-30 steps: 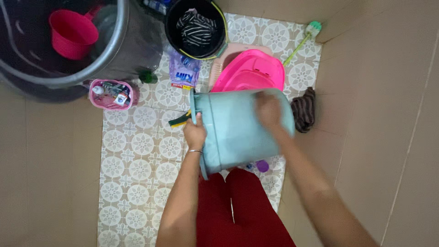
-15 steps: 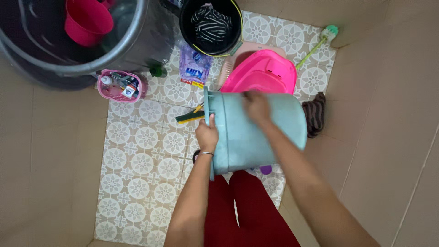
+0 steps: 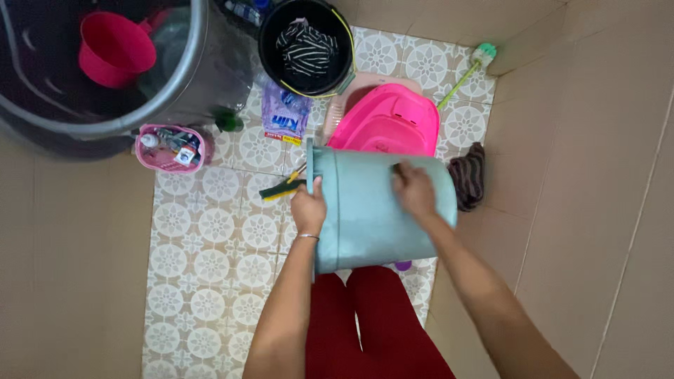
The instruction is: The person cleans a blue bucket by hand using a scrubbing sponge and water poured from a scoop.
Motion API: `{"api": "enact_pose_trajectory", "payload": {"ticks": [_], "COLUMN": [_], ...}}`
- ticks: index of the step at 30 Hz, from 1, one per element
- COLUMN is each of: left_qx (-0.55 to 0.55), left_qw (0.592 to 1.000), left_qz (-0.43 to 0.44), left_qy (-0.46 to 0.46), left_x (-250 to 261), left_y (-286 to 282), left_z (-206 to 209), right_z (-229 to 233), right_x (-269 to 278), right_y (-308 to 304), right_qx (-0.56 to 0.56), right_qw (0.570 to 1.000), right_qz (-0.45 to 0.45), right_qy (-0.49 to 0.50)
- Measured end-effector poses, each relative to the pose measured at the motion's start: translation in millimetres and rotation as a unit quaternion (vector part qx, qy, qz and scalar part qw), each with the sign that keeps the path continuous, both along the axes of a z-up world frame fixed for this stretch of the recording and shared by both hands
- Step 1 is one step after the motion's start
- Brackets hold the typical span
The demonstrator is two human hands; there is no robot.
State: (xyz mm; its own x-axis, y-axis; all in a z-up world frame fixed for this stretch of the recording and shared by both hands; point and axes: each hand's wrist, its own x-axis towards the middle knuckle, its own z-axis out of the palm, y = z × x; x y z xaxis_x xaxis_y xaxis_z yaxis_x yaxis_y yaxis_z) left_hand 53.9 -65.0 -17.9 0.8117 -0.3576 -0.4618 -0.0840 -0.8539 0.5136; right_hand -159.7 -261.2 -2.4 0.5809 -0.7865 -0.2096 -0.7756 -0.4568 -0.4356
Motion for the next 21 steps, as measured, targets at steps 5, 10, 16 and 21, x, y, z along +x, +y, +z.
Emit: {"api": "enact_pose_trajectory", "payload": {"ticks": [5, 10, 16, 21], "left_qx": [-0.024, -0.040, -0.097, -0.201], "left_qw": [0.999, 0.999, 0.995, 0.978], "left_qz": [0.017, -0.005, 0.001, 0.046], "left_qy": [-0.027, -0.036, 0.010, 0.018], "left_x": [-4, -3, -18, -25], "left_y": [4, 4, 20, 30], "left_z": [-6, -12, 50, 75], "right_z": [13, 13, 26, 1], "right_x": [-79, -33, -70, -136], "right_y": [-64, 18, 31, -28], "right_qx": [0.003, -0.054, -0.071, -0.100], "right_qw": [0.981, 0.997, 0.992, 0.957], "right_qz": [-0.166, -0.059, -0.100, -0.237], "right_qy": [0.099, -0.010, -0.036, -0.132]}}
